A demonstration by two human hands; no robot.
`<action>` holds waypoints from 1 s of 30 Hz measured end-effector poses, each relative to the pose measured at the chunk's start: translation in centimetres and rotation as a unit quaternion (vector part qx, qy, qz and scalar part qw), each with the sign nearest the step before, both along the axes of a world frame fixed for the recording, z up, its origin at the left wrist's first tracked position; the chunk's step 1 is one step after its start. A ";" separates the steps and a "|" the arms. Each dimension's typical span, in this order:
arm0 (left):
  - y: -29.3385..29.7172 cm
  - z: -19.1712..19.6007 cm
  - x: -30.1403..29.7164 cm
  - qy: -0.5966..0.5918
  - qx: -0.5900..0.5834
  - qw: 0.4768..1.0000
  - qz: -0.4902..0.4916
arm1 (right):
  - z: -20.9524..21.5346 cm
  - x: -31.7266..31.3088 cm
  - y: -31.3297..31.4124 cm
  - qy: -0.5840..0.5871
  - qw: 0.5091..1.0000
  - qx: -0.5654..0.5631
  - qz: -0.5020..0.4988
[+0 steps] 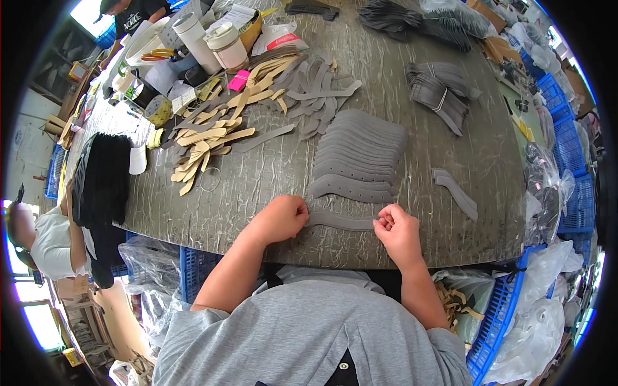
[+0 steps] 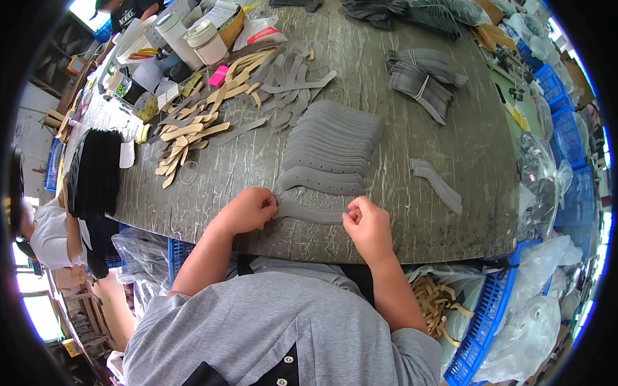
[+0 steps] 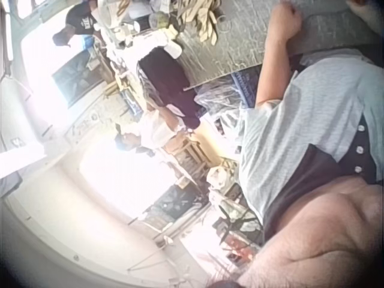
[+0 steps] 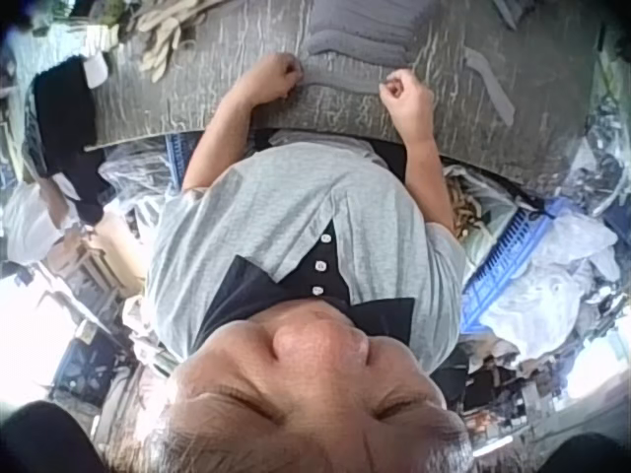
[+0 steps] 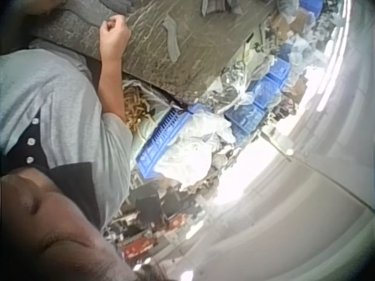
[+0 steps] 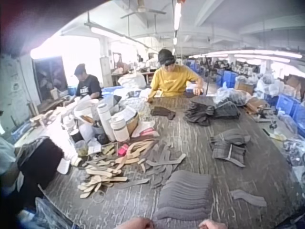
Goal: The person packs gray fabric pieces into a clear plastic bag and places it in a blue crate. They then take a stack of similar fabric pieces, align them, and use a small wooden tool to press or smooth the edges of the stack.
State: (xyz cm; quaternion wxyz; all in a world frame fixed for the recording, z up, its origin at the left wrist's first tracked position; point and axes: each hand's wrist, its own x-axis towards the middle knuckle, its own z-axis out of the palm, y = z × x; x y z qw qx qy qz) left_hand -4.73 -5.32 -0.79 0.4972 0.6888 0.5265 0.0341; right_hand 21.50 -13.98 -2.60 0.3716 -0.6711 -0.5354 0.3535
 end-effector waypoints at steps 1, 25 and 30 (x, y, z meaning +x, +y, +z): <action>0.0 0.1 0.0 -0.002 -0.015 1.000 0.004 | -0.1 0.0 0.0 0.004 1.000 0.000 -0.001; -1.9 0.0 0.9 0.067 0.163 0.984 0.010 | 0.9 -3.7 -3.9 -0.344 0.903 0.062 0.250; -2.6 -0.3 0.5 0.003 0.239 0.971 0.013 | 0.6 -2.8 -4.1 -0.277 0.939 0.107 0.172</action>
